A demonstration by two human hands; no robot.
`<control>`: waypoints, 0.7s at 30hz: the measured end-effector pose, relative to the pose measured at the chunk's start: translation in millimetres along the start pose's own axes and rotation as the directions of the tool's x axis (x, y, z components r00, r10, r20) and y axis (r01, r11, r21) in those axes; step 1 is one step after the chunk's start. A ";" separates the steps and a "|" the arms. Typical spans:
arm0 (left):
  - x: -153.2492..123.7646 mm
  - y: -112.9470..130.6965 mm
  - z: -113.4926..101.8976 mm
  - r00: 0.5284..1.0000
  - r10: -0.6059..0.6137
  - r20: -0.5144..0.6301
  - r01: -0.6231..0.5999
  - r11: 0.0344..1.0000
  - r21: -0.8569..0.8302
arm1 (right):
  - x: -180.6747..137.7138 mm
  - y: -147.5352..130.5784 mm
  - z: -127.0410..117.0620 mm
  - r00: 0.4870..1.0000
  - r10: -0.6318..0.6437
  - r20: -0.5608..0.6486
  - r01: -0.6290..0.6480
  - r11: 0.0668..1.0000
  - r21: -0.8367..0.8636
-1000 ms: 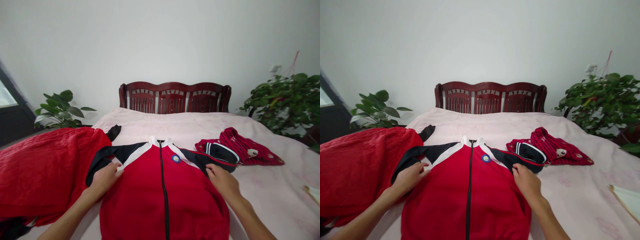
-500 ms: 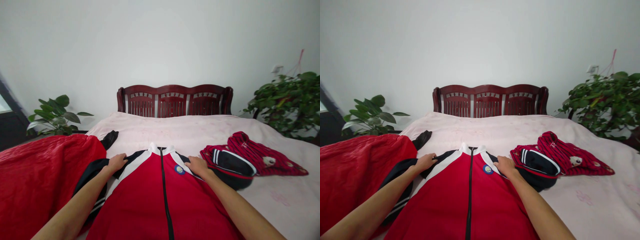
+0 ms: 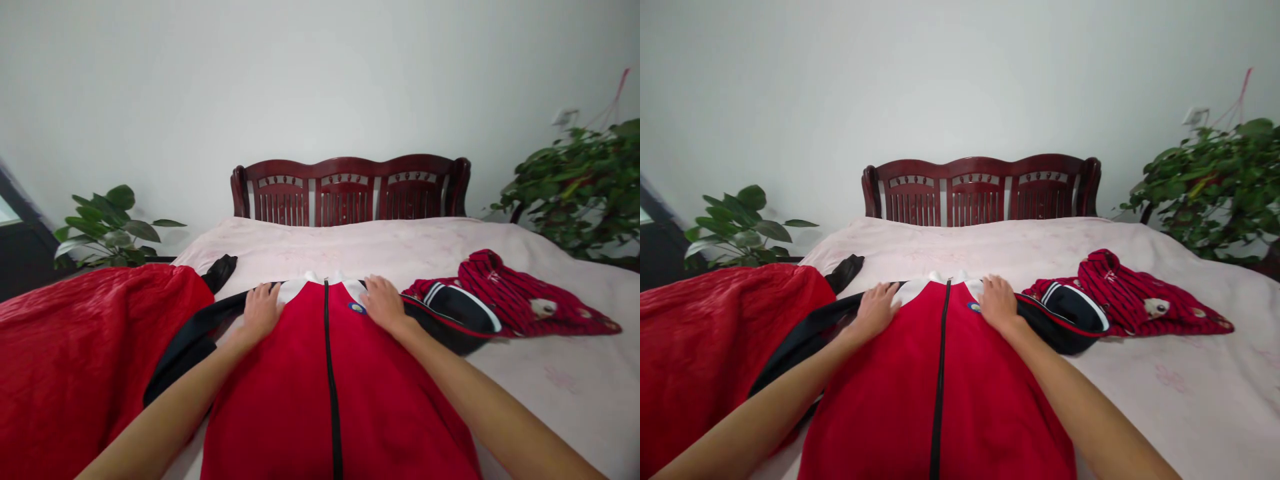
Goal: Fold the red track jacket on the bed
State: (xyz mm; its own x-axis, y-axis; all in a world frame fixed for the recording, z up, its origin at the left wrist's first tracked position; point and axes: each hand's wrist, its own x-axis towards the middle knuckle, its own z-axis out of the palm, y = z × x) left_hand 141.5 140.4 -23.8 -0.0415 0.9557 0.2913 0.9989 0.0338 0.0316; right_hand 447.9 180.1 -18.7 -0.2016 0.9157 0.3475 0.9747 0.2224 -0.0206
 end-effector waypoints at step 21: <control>-258.0 -44.7 -48.6 0.764 0.635 0.115 -0.512 0.705 -0.491 | -251.6 22.4 -66.7 0.922 -0.355 0.155 0.244 0.842 0.482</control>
State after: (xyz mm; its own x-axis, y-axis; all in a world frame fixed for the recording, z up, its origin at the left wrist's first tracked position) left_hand 106.6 -121.9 -54.0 0.6054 0.7848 0.1326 0.7150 -0.6094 0.3426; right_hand 526.9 -67.6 -44.1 -0.5472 0.8169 0.1823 0.7252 0.5715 -0.3841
